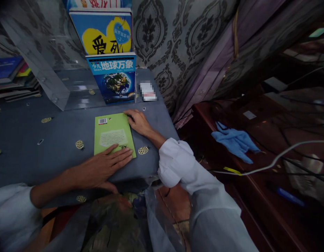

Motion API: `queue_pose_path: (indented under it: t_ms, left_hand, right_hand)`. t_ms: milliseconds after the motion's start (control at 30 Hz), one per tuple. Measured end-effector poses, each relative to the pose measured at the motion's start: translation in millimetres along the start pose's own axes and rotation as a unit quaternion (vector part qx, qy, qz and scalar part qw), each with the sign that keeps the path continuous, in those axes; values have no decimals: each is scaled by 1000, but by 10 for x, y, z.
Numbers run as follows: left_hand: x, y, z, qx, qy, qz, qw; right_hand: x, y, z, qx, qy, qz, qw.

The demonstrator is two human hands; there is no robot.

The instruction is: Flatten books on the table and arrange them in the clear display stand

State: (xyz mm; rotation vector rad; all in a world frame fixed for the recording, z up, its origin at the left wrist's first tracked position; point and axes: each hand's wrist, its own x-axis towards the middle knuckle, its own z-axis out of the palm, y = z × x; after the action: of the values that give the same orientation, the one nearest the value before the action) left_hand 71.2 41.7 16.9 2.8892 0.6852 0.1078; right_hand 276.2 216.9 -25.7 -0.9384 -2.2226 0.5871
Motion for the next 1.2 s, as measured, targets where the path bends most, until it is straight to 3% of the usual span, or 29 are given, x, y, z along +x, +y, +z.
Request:
queue_pose_path:
  t_ms: [267, 700, 1000, 1100, 1200]
  left_hand:
    - [278, -61, 28, 3, 3, 21, 1000]
    - [377, -264, 73, -5, -13, -8, 1000]
    - [403, -385, 61, -11, 19, -17, 1000]
    - [412, -382, 23, -24, 16, -12, 1000]
    - [417, -346, -20, -38, 16, -24, 999]
  right_hand:
    - [-1, -14, -8, 3, 0, -2, 1000]
    - [-18, -46, -45, 17, -3, -2, 1000]
    - [-45, -20, -45, 11, -5, -11, 1000]
    - [-51, -143, -71, -15, -6, -26, 1000]
    - [9, -448, -59, 8, -87, -92, 992]
